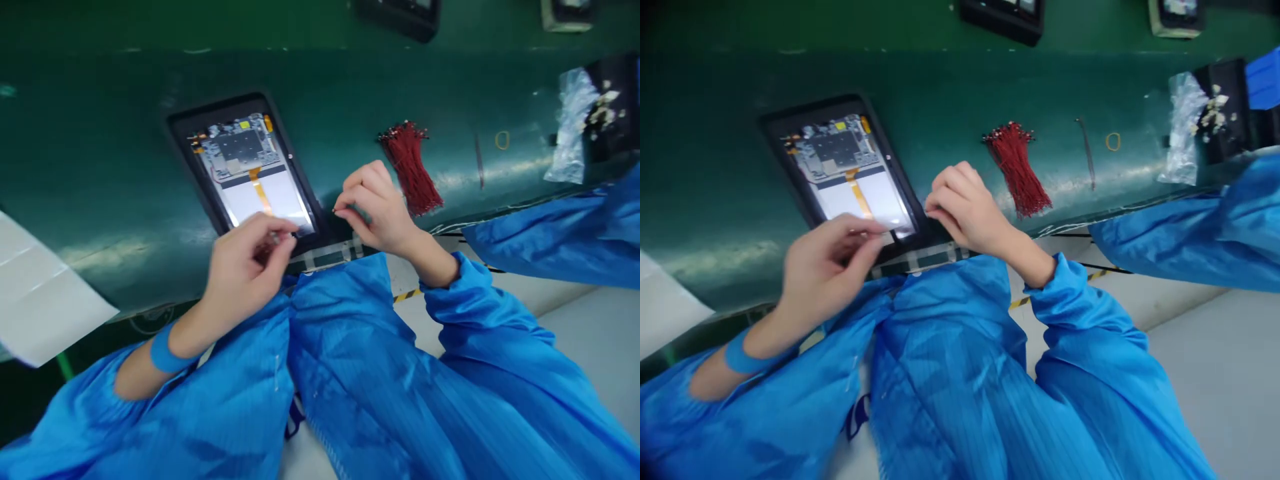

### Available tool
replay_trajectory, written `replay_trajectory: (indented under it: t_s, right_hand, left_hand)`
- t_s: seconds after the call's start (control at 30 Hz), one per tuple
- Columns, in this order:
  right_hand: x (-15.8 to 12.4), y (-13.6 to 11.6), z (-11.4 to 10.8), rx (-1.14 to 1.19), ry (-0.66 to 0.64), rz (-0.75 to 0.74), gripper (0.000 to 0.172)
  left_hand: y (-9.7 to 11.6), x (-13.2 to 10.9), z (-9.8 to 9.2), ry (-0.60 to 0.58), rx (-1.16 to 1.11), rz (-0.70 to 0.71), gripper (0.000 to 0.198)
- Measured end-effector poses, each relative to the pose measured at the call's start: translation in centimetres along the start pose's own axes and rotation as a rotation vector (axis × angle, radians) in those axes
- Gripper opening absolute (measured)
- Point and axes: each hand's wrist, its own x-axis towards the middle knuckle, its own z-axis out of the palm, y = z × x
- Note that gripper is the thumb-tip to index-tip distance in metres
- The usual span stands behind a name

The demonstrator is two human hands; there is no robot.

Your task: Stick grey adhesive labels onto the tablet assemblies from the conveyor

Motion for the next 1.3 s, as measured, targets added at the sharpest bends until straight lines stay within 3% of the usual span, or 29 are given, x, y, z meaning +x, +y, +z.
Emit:
replay_trajectory:
  t_s: [0.1,0.23,0.43,0.57,0.73,0.97,1.3]
  right_hand:
    - [1.7,-2.6,1.1,0.034,0.008,-0.127,0.028]
    - [3.0,-3.8,1.8,-0.017,-0.022,-0.165,0.033]
    - [2.9,-4.4,2.2,0.029,-0.124,-0.138,0.030]
    - [2.2,-4.6,2.9,0.044,-0.159,-0.095,0.026]
    - [1.6,-4.3,3.3,-0.027,-0.313,-0.130,0.025]
    - [2.1,-4.7,2.8,-0.079,-0.419,-0.156,0.028]
    - [4.5,-6.8,1.4,-0.126,-0.683,0.009,0.019]
  left_hand:
    - [1.1,1.8,0.8,-0.153,-0.202,-0.161,0.016]
    - [0.9,2.6,0.1,-0.110,-0.217,-0.146,0.013]
    - [0.1,1.6,-0.5,-0.081,-0.092,-0.142,0.020]
    - [-1.2,0.5,-0.4,0.013,0.157,0.003,0.009]
    - [-3.1,-1.2,-1.7,0.162,0.398,0.240,0.023]
    - [-4.6,-2.8,-1.2,0.140,0.463,0.378,0.025]
    - [-5.4,-2.9,0.3,0.050,0.525,0.459,0.028]
